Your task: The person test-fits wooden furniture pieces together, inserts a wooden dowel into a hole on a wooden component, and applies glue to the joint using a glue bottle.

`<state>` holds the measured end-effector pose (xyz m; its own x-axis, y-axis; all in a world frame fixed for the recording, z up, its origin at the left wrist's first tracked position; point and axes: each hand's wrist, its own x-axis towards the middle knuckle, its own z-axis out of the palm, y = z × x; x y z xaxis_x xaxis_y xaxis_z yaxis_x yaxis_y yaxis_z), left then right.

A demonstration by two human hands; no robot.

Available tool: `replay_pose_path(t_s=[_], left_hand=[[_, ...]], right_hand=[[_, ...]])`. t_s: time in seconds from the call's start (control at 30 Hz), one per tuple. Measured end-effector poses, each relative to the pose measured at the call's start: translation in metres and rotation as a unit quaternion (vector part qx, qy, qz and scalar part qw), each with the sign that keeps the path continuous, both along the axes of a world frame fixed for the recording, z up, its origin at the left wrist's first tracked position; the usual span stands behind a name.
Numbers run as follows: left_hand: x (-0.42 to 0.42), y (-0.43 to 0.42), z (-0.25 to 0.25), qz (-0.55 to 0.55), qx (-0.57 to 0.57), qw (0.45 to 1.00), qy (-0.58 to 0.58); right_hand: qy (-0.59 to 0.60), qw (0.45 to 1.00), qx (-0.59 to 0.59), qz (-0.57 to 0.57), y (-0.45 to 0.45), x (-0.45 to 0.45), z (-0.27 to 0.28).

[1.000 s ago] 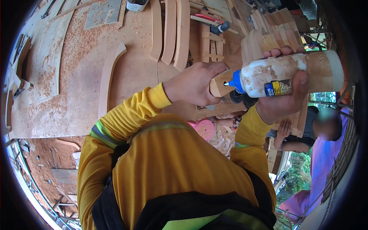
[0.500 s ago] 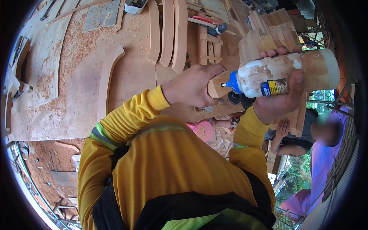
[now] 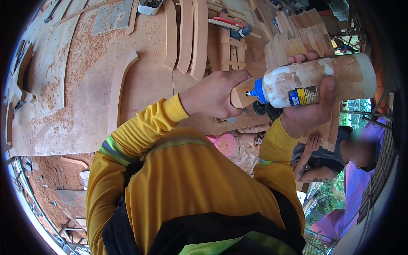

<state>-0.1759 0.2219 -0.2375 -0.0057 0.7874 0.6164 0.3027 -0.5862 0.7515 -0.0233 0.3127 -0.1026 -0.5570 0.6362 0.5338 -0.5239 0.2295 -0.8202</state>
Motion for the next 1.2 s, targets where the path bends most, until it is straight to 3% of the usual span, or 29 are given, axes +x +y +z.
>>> replay_pose_path(t_s=[1.0,1.2], left_hand=[[-0.001,-0.002,0.001,-0.002,-0.002,1.000,0.002],[-0.001,-0.005,0.006,-0.008,-0.029,1.000,-0.007]], right_hand=[[-0.005,0.999,0.030,-0.029,-0.009,-0.004,-0.006],[0.068,0.997,-0.017,0.032,-0.012,-0.009,-0.010]])
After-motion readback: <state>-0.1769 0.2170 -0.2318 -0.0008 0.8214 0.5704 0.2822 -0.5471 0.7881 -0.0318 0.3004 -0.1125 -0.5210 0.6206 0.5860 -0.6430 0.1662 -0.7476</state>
